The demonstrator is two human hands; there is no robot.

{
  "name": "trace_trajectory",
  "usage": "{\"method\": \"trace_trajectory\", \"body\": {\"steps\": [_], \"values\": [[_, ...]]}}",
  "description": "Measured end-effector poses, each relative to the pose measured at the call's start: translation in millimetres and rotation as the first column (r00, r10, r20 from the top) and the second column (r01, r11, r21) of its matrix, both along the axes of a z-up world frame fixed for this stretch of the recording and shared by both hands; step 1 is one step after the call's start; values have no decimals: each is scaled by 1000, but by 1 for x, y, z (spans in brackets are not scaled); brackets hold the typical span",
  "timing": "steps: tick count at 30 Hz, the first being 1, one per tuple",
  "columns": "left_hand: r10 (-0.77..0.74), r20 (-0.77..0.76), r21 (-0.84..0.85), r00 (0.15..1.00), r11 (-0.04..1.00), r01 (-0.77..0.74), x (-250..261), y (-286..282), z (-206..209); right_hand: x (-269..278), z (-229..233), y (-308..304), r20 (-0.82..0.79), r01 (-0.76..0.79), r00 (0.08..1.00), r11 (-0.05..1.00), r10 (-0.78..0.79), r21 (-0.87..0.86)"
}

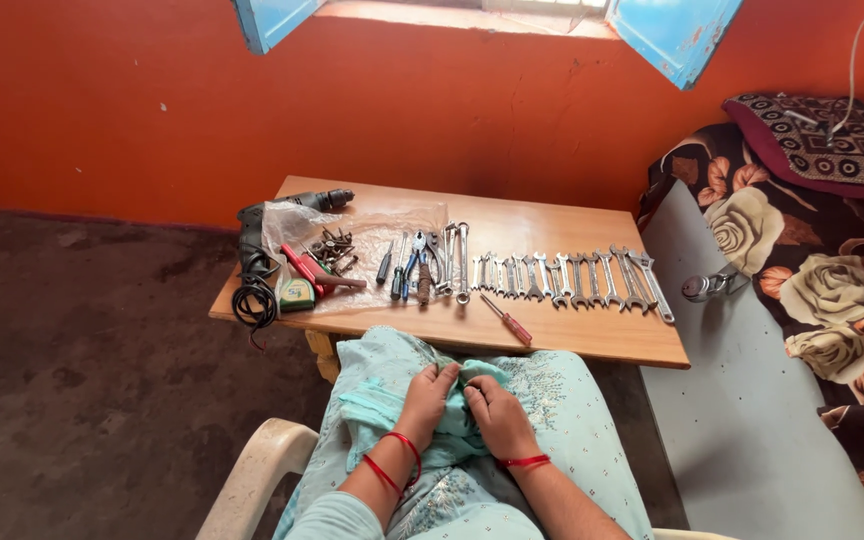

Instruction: The person sits in a chair and wipes a screwdriver with a light blue cloth, then places it on a table. They pick up a second screwdriver and continue wiping it with the same cloth. The table holds various tools including wrenches, pliers, and a drill.

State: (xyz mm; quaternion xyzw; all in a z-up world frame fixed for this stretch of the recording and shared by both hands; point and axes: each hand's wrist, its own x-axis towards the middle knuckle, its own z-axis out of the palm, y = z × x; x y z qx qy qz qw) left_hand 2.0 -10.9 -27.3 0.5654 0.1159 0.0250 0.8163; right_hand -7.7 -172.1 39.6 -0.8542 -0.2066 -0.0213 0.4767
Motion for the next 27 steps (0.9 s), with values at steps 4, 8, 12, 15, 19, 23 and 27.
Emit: {"method": "trace_trajectory", "body": {"steps": [4, 8, 12, 15, 19, 23, 27], "values": [[67, -104, -207, 992, 974, -88, -5, 9, 18, 0, -3, 1, -209, 1, 978, 1000, -5, -21], [124, -119, -262, 985, 953, -152, -6, 13, 27, 1, -1, 3, -278, 18, 961, 999, -3, 51], [195, -98, -182, 976, 961, -210, -3, 9, 23, -5, 5, 2, -137, 8, 990, 998, -17, -66], [214, -92, -133, 973, 965, -225, -2, 5, 18, -7, 6, 1, -77, -15, 997, 995, 7, -101], [188, -71, -107, 980, 975, -195, -2, 6, 15, -5, 0, 1, -235, -63, 971, 996, 46, -63], [190, -64, -136, 980, 971, -197, -3, 8, 13, -4, -4, 3, -275, -66, 959, 998, 68, 16], [217, -95, -131, 972, 965, -228, -1, 5, 12, -4, -2, 2, -135, -39, 990, 997, 30, -67]]}}
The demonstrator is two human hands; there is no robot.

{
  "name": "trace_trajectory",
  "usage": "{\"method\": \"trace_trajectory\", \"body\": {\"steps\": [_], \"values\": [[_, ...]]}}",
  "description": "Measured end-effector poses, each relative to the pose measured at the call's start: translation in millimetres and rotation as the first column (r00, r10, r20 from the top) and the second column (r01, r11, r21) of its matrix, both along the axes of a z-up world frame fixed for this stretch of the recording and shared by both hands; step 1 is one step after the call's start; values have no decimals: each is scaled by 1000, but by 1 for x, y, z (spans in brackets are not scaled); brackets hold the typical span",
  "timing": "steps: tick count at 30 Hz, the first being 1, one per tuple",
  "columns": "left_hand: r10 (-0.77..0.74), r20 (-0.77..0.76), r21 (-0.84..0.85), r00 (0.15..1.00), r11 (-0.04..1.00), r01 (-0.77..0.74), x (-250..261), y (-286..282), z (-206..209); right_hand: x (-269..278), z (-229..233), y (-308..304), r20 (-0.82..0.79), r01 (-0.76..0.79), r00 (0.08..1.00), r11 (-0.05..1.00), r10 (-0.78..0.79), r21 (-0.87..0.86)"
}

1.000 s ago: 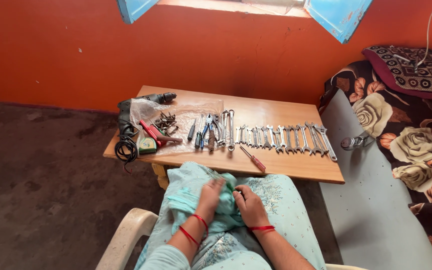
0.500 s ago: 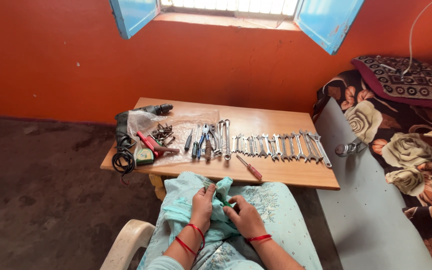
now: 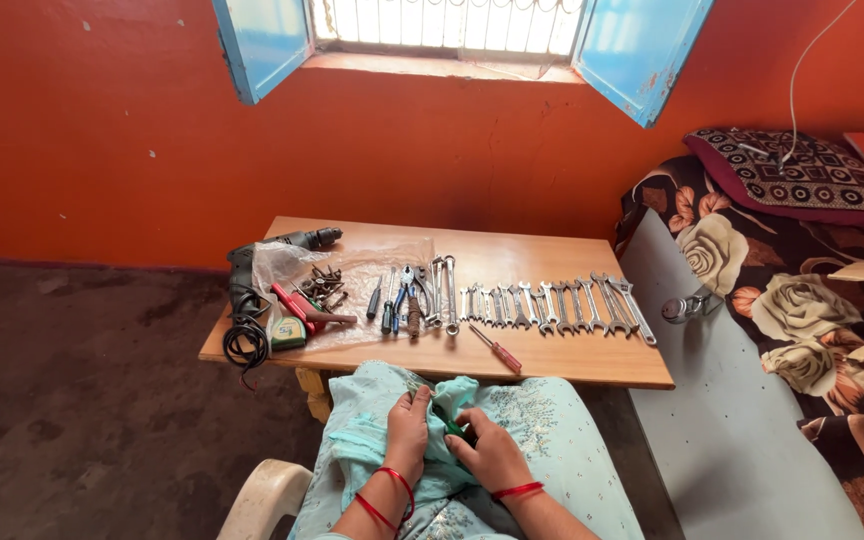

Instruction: The person sits in a chair and wipes a screwdriver with a light blue cloth, then places it on a table. They pick up a second screwdriver and continue wiping it with the same cloth. The table holds various tools including wrenches, pliers, and a drill.

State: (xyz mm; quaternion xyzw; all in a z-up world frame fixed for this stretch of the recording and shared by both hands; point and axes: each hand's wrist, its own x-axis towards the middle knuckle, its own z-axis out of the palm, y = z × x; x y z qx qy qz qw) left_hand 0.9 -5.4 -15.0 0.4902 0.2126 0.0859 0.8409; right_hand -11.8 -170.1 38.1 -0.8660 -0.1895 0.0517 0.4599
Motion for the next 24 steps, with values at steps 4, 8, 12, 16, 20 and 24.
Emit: {"method": "trace_trajectory", "body": {"steps": [4, 8, 12, 16, 20, 24], "values": [[5, 21, 62, 1000, 998, -7, 1, -1, -4, 1, 1, 0, 28, -12, 1000, 997, 10, 70], [-10, 21, 12, 1000, 1000, 9, 2, 0, -10, 0, 2, 0, -93, -14, 996, 1000, 17, 25], [19, 19, -46, 1000, 999, -18, 3, 3, -11, -4, 7, -2, 26, -68, 997, 993, 71, -101], [132, -9, -99, 991, 986, -132, 6, 16, 1, -2, 18, -18, 148, -131, 972, 943, 183, -305], [53, -9, -118, 999, 992, -53, 3, 18, 10, 5, 42, -77, 156, -84, 980, 966, 125, -245], [-84, 1, 243, 996, 967, 81, -6, 3, 12, 5, 57, -125, -172, 228, 961, 973, -218, 40]]}}
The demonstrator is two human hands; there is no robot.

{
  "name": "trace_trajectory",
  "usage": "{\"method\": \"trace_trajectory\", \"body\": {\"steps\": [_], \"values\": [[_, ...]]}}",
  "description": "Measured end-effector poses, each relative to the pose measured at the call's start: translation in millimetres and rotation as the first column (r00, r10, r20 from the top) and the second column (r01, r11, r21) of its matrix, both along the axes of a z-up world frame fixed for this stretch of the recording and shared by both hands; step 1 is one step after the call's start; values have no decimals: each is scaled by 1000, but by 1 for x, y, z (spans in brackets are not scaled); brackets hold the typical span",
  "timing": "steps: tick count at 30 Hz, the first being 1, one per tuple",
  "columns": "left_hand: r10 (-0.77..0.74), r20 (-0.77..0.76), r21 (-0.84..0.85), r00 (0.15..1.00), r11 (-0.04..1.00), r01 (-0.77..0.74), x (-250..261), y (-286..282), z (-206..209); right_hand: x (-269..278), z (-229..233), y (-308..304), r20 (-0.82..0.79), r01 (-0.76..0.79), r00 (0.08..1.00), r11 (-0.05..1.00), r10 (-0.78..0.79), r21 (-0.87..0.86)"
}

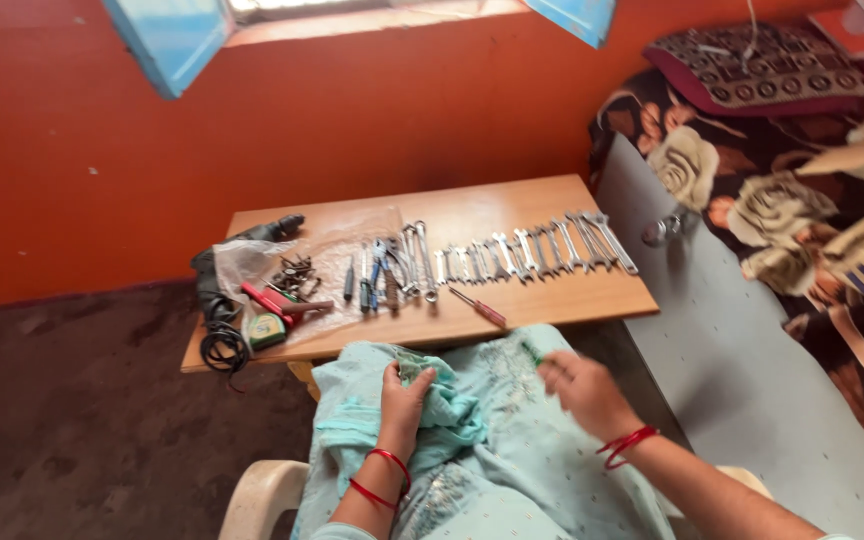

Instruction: The person sits in a chair and wipes a screwdriver with a light blue cloth, then places it on a table. They pick up a second screwdriver and continue wiping it with the same cloth. The table holds various tools including wrenches, pliers, and a drill.

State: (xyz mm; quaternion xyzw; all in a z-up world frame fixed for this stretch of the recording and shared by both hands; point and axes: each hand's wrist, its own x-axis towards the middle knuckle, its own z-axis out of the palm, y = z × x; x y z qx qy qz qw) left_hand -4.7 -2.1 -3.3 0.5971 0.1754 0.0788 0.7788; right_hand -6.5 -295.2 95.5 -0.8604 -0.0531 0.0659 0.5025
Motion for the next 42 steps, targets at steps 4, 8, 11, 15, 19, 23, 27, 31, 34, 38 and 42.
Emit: {"method": "trace_trajectory", "body": {"steps": [4, 8, 11, 15, 19, 23, 27, 31, 34, 38, 42], "values": [[-120, 92, 62, 988, 992, 114, -2, -15, 18, 14, 10, -25, -97, 193, 981, 861, -167, 471], [-194, 71, 53, 978, 980, 190, 13, -33, 67, 26, 10, -33, -103, 223, 974, 788, -200, 574], [-275, 87, 79, 957, 960, 269, 26, -68, 101, 28, 6, -26, -57, 220, 972, 790, -229, 572], [-323, 103, 152, 941, 940, 306, 20, -142, 109, 15, 11, -17, 165, 95, 971, 912, -173, 399], [-300, 334, 264, 894, 940, 216, 9, -171, 91, -7, 23, -7, 495, 0, 868, 998, -33, 66], [-293, 275, 51, 916, 956, 290, 13, -147, 94, -20, 39, 2, 448, -139, 879, 987, 160, -79], [-278, 124, 480, 952, 857, 188, -2, -135, 115, -19, 60, -5, 454, -43, 879, 972, 146, -230], [-359, 23, 817, 933, 544, 189, -20, -135, 139, -14, 76, -11, 819, 175, 529, 915, 223, -363], [-507, -89, 923, 857, 281, 262, -30, -138, 144, -17, 75, -4, 802, 148, 465, 860, 375, -488], [-573, -1, 956, 819, 240, 170, -36, -119, 141, -16, 66, -3, 536, -130, 658, 782, 528, -610], [-592, 61, 951, 804, 280, 134, -39, -111, 129, -9, 54, -5, 441, -208, 676, 726, 591, -656]]}}
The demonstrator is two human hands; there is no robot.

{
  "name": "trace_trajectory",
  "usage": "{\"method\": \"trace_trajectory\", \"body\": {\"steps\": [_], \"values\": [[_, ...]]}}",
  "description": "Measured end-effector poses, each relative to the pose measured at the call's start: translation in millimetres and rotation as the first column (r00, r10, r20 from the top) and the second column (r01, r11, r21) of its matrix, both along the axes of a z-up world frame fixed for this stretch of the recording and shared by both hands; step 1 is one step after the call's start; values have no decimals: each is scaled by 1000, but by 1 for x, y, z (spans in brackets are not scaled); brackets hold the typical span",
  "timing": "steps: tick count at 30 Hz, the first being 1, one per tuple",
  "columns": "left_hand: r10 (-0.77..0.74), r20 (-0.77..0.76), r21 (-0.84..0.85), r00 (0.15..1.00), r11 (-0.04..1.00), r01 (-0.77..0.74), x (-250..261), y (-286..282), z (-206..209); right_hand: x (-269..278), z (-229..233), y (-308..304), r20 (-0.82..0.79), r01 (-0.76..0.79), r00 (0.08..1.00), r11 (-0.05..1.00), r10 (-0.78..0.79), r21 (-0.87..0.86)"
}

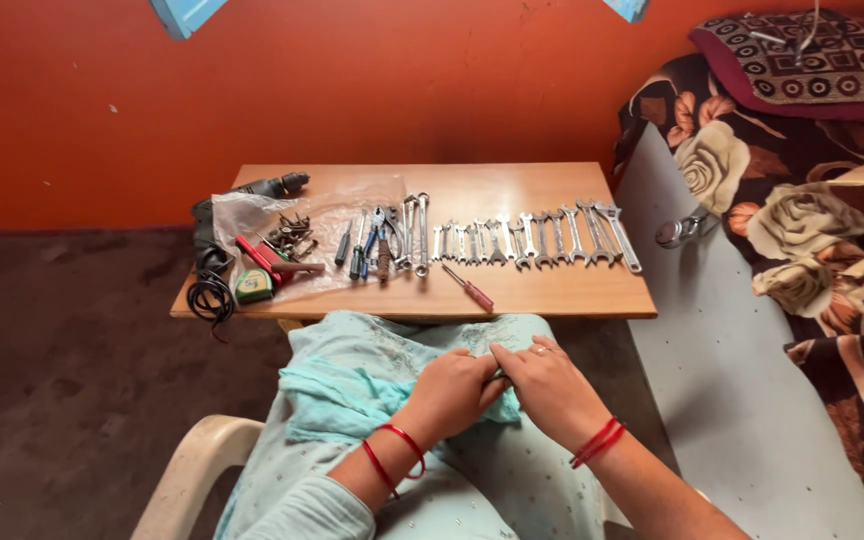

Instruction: The person sits in a chair and wipes a screwdriver with a light blue cloth, then places it on a table. They pick up a second screwdriver and continue wiping it with the same cloth. The table holds various tools including wrenches, pliers, and a drill.

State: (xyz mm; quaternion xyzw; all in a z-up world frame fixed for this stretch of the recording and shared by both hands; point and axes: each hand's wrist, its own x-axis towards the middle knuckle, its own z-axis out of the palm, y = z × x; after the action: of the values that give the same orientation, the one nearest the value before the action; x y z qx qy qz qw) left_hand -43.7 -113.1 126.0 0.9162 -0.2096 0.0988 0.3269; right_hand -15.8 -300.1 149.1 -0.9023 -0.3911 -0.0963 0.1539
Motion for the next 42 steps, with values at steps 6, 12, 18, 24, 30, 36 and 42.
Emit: {"method": "trace_trajectory", "body": {"steps": [6, 12, 18, 24, 30, 36, 42], "values": [[159, -187, -135, 969, 973, -186, -2, 19, 3, 8, -13, -12, -20, 161, 987, 975, -160, 154], [297, -223, -386, 928, 848, -364, -14, 51, 57, 25, -26, -24, -708, 644, 653, 689, -268, 333], [227, 181, -551, 957, 829, -92, -8, 35, 79, 25, -33, -25, -898, 735, 410, 526, 158, 428], [222, 108, -534, 969, 835, -132, 7, -13, 15, 15, -40, -14, -917, 662, 297, 634, 267, 399], [197, 93, -472, 976, 872, -131, -11, -26, -35, 21, -59, -13, -906, 675, 279, 606, 317, 420], [117, -61, -487, 991, 863, -132, -19, -17, -29, 8, -57, 1, -904, 702, 257, 578, 341, 417], [328, -35, -618, 944, 735, -279, -5, 11, -8, -6, -46, 14, -920, 694, 302, 605, 250, 392]]}}
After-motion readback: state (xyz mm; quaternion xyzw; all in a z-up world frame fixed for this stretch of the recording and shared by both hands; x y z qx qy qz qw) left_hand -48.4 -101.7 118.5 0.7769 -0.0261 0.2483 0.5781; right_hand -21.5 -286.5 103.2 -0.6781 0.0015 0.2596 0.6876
